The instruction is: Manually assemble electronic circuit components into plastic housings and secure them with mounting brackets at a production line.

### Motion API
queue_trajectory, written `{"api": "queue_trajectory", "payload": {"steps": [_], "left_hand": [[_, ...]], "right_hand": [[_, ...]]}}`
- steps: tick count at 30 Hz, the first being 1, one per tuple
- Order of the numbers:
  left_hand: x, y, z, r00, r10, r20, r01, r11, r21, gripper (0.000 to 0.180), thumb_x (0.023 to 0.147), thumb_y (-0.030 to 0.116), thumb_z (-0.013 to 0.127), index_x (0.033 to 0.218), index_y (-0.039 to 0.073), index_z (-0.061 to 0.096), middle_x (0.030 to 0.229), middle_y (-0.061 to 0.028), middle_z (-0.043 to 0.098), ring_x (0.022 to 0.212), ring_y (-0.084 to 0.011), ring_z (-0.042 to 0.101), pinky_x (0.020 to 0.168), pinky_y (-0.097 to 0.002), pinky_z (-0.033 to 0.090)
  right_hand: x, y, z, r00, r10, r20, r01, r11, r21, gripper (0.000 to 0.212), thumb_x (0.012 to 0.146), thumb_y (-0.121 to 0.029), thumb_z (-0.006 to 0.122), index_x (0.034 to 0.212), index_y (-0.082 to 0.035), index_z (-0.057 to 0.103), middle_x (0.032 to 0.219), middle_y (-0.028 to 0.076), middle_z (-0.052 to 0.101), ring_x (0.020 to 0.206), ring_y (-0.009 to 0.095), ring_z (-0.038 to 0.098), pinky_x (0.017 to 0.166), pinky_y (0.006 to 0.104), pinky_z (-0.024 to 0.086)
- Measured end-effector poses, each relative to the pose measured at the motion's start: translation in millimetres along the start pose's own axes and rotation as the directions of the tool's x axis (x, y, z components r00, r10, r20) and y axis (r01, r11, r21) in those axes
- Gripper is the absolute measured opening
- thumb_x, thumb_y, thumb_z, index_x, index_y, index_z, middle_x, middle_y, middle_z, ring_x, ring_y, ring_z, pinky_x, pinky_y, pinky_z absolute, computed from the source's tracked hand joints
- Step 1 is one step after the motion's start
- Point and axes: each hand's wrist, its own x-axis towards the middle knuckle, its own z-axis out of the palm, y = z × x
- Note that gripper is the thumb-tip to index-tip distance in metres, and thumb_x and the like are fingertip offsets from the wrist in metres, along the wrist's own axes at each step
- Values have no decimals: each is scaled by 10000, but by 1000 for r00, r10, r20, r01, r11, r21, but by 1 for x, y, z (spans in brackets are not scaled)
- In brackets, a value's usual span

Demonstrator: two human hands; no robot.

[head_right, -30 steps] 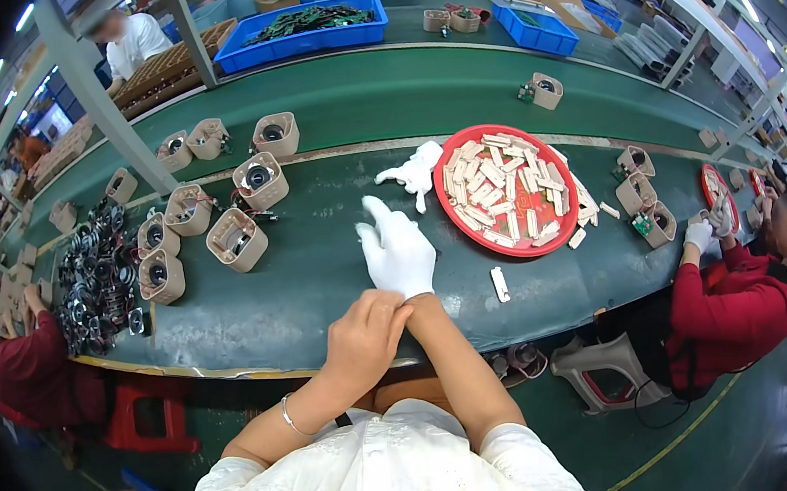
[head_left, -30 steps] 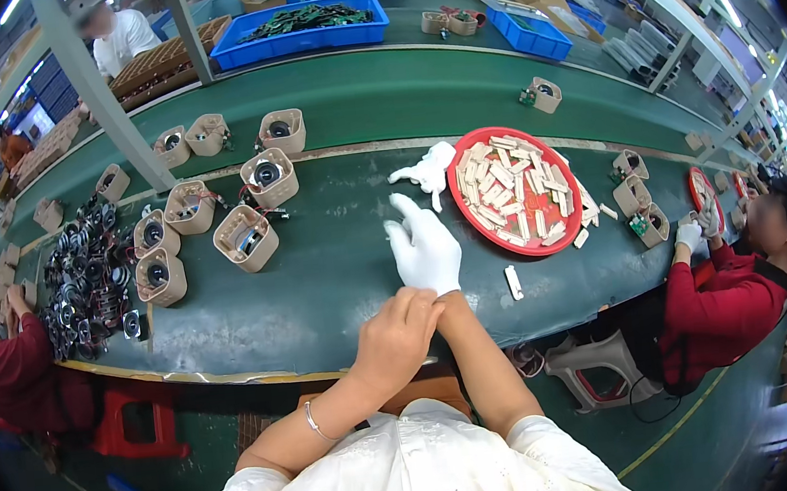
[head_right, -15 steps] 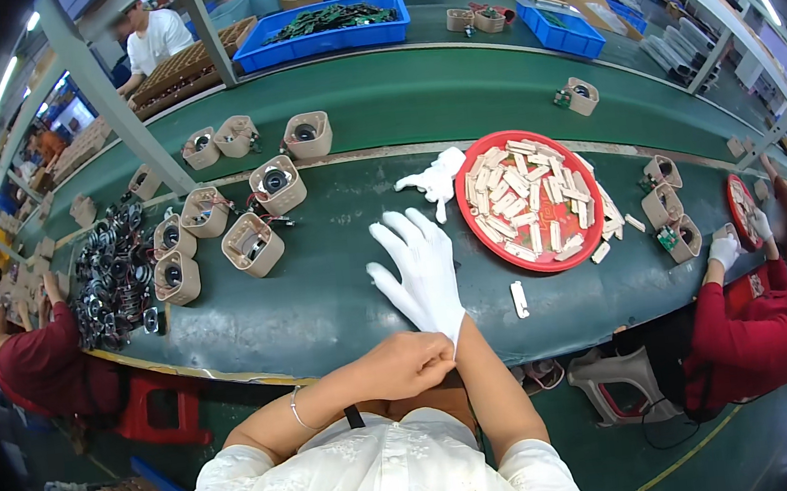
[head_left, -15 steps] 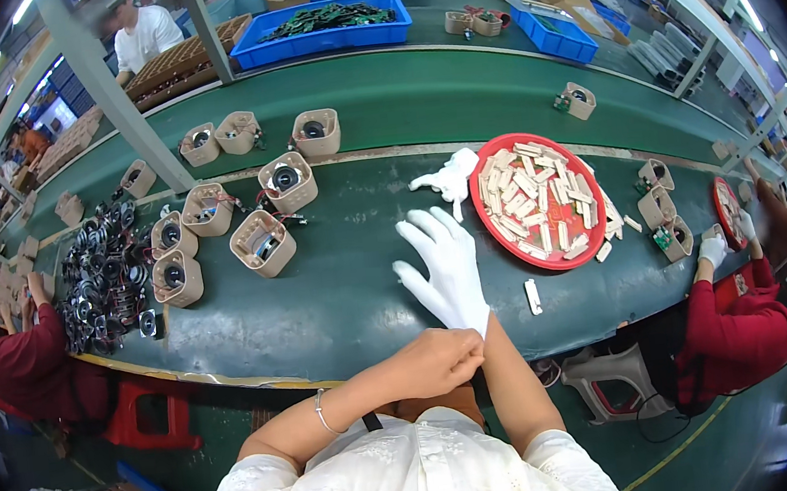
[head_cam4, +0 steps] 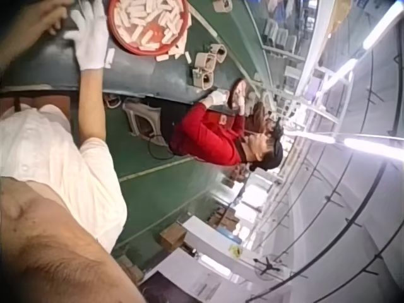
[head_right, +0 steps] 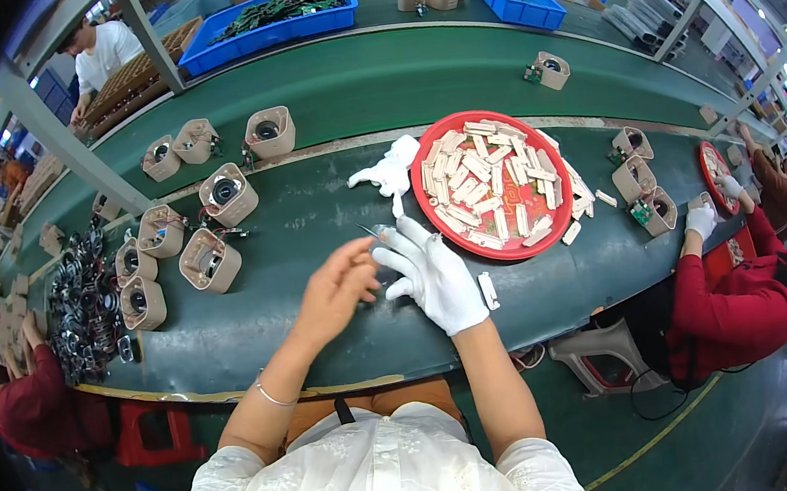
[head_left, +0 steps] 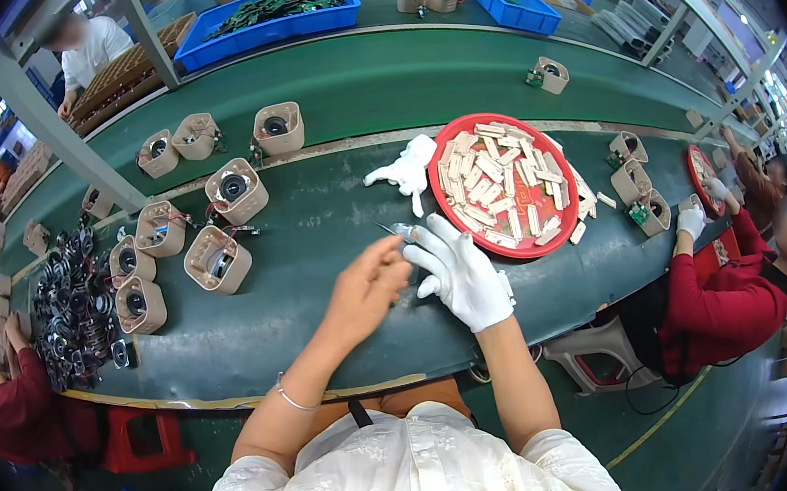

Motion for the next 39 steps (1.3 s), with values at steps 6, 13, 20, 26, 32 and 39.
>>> {"api": "queue_trajectory", "payload": {"steps": [6,13,20,26,32,39], "left_hand": [[0,-20,23,985,-67,159,30,975,221,320,1040,278,570,1184,-1,632,1034,-74,680,854,-123,626,766,-299,515],[-19,-2,33,998,-39,42,44,991,-127,240,1032,145,570,1168,-25,671,1019,-85,691,852,-127,672,752,-260,566],[-24,0,31,974,164,-159,-157,986,58,142,955,-21,640,1074,-40,715,997,-88,681,803,-125,692,708,-234,591],[-31,-7,25,966,173,-190,-178,984,-6,71,929,-21,679,992,-25,711,972,-86,686,762,-115,682,682,-239,582],[-28,-8,11,890,453,-52,-393,820,416,76,884,1,724,938,-22,675,869,-120,694,684,-173,683,595,-284,542],[-20,9,-1,768,628,128,-559,558,614,226,828,87,777,1038,51,700,933,-119,706,729,-280,689,616,-350,560]], "right_hand": [[-12,17,-6,999,38,18,-40,985,167,695,1064,-510,375,1590,-92,198,1559,203,357,1288,360,547,769,410,628],[-26,17,-14,998,-55,29,40,928,370,607,1090,-438,356,1577,-94,241,1518,190,417,1280,319,562,699,404,632],[-30,27,-9,999,-33,43,17,941,339,557,1090,-350,406,1556,-76,269,1489,188,437,1260,300,573,706,419,650],[-29,30,-3,998,-29,57,15,974,228,566,1070,-286,479,1537,-35,280,1455,200,454,1256,303,572,697,401,653],[-33,34,-2,999,-16,39,7,979,204,559,1073,-283,470,1537,-37,279,1440,192,464,1258,295,570,686,383,650],[-42,26,-6,996,69,-58,-37,899,436,527,1092,-322,413,1552,-96,293,1511,140,426,1321,285,530,660,343,641]]}}
